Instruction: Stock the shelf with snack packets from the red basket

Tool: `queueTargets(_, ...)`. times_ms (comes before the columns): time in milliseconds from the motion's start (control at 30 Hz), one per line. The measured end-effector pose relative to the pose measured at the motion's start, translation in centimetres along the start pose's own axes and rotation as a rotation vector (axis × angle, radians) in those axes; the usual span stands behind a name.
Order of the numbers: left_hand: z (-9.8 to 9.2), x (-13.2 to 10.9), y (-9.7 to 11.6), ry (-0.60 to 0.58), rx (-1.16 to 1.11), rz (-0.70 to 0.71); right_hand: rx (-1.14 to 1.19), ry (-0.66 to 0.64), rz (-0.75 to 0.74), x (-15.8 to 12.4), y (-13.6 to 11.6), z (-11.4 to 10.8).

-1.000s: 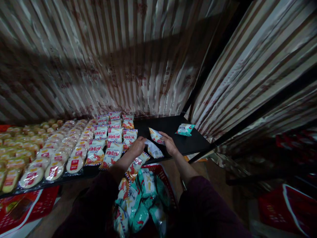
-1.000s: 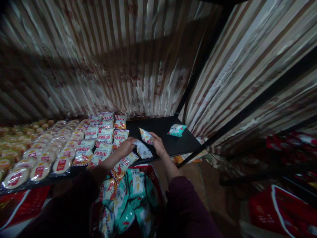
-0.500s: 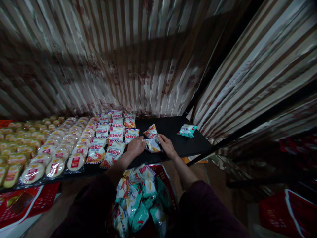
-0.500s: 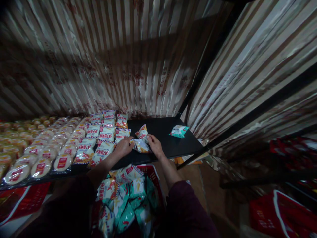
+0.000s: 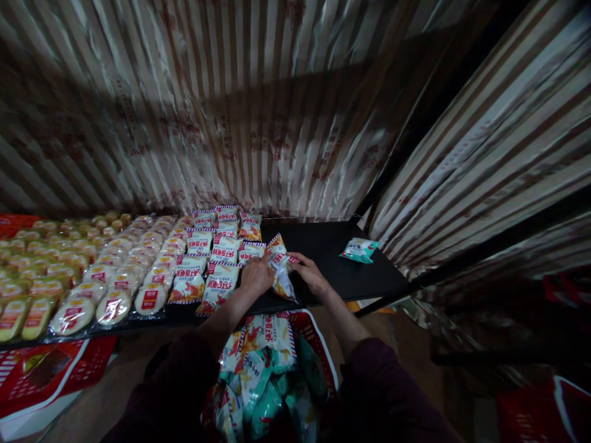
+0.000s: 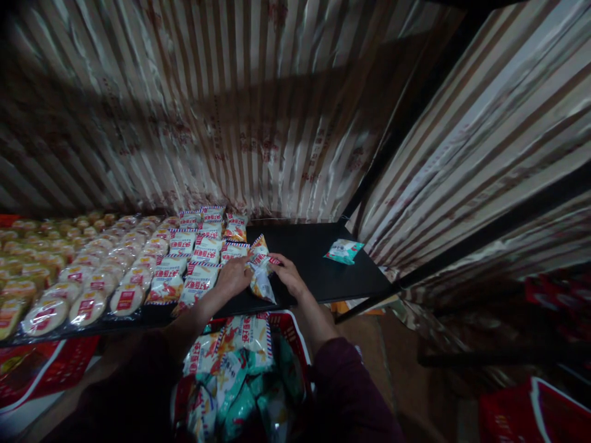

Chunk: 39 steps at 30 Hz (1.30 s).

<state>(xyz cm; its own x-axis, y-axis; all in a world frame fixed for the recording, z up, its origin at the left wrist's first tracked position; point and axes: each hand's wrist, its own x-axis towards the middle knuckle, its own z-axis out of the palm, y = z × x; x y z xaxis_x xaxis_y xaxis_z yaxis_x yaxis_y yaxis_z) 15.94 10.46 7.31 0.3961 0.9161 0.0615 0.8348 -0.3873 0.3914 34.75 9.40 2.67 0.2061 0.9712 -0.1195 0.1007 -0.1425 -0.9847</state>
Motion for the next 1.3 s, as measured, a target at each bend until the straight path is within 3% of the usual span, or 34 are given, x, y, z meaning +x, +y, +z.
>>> queueTargets(267,0.6,-2.1,1.8,-0.007,-0.039,0.079,0.082,0.043,0.090,-2.8,0.1,-3.1)
queueTargets(433,0.3,-2.7,2.5,-0.075,-0.082,-0.013,0.110,0.008,0.127,-3.8,-0.1,-3.6)
queueTargets(600,0.1,-3.3,2.5,-0.100,-0.160,0.000,0.077,-0.043,0.146,-4.3,-0.6,-3.9)
queueTargets(800,0.7,-2.5,1.8,-0.040,-0.413,-0.178,0.098,0.144,0.121,-4.1,0.8,-4.4)
queueTargets(1000,1.5,-1.0,1.0,-0.097,-0.620,-0.387,0.072,0.343,0.032,-3.1,2.6,-5.0)
queueTargets(1300,2.3,0.0,0.3,-0.106,-0.795,-0.467,-0.117,0.553,-0.044,-2.1,3.6,-7.1)
